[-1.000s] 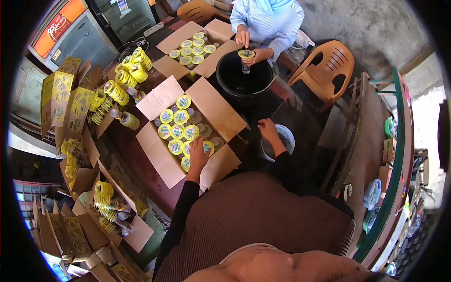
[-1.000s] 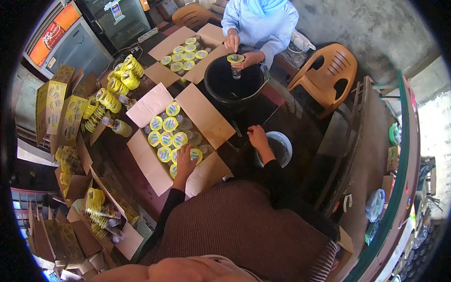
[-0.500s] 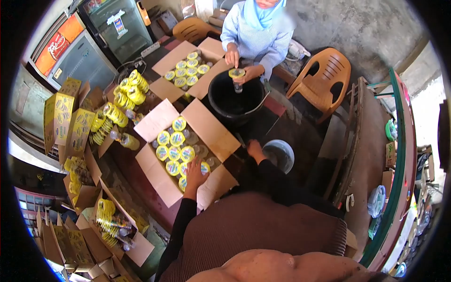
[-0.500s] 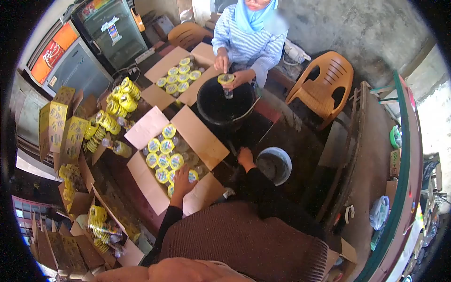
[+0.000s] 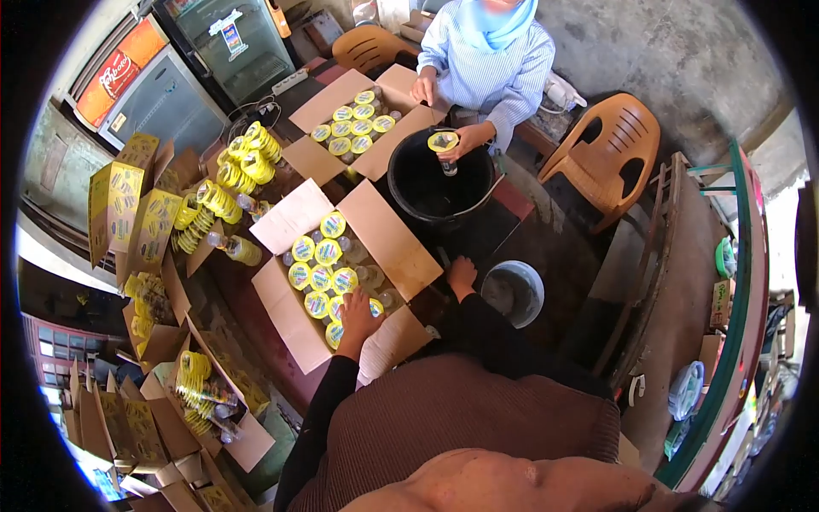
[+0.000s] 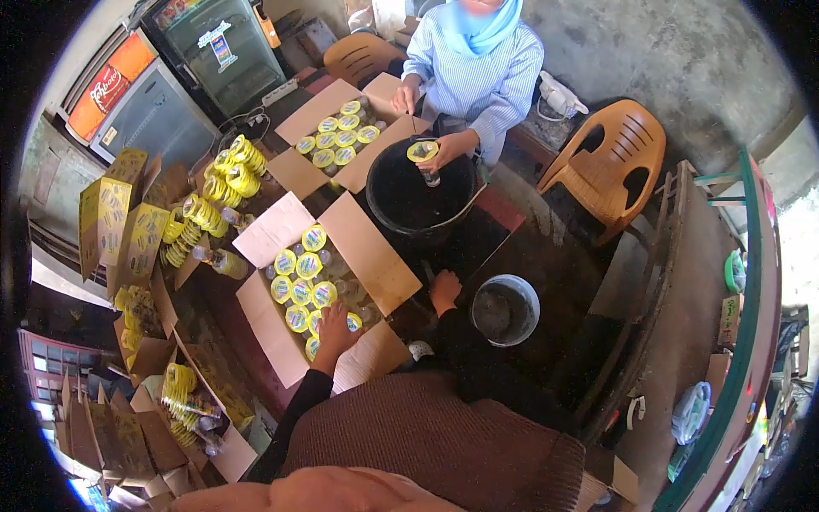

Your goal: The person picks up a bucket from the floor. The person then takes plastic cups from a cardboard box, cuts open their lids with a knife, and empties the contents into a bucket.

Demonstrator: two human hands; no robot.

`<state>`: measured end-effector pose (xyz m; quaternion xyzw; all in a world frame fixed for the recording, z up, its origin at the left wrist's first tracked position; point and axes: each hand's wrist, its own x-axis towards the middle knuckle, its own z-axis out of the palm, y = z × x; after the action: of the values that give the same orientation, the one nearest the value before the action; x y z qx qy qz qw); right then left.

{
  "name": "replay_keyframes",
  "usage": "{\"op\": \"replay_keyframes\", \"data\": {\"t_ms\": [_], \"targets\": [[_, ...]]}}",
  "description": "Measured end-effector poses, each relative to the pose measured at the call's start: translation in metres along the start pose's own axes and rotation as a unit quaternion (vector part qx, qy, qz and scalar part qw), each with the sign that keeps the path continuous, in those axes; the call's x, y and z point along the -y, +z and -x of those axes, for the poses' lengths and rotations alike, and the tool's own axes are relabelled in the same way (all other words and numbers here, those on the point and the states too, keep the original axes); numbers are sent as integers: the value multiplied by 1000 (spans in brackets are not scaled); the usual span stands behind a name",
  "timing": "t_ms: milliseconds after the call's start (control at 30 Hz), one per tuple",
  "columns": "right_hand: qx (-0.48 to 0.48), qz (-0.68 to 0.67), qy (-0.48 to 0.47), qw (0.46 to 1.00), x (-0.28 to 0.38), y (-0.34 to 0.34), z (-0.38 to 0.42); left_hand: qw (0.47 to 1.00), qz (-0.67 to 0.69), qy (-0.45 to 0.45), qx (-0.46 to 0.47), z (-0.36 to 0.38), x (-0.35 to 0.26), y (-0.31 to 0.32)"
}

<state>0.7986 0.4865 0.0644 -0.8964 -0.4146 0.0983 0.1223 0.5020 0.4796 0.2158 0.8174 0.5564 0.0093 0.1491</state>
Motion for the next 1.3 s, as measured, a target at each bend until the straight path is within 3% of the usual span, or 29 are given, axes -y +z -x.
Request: {"op": "replay_keyframes", "data": {"t_ms": [133,233,433,533,633,700,833,900,967,1167,1300], "targets": [[23,-22,14,999,8,-16,-3,1000,14,-2,5,-5,-9,-1],[70,-31,35,996,11,-27,-5,999,-1,24,-40,-8,-15,4],[24,-58,22,998,9,-13,-13,993,12,74,-96,-18,-17,17],[59,-71,14,996,5,-24,-4,991,16,78,-111,-20,-15,25],[79,-56,-56,994,-10,-32,-1,992,22,67,-103,-21,-17,24],[88,-114,-63,988,-21,-41,3,994,27,59,-92,-22,-17,23],[87,-100,-38,990,-48,-53,10,995,16,52,-79,-25,-16,23],[96,-185,-34,977,-61,-62,12,997,8,48,-56,-25,-15,19],[76,-190,-16,979,-66,-71,14,998,-2,45,-33,-24,-16,11],[39,-250,-5,967,-65,-111,30,992,-5,83,-90,-21,-13,8],[27,-268,-22,963,-59,-132,42,986,74,68,-134,-10,-7,-1]]}}
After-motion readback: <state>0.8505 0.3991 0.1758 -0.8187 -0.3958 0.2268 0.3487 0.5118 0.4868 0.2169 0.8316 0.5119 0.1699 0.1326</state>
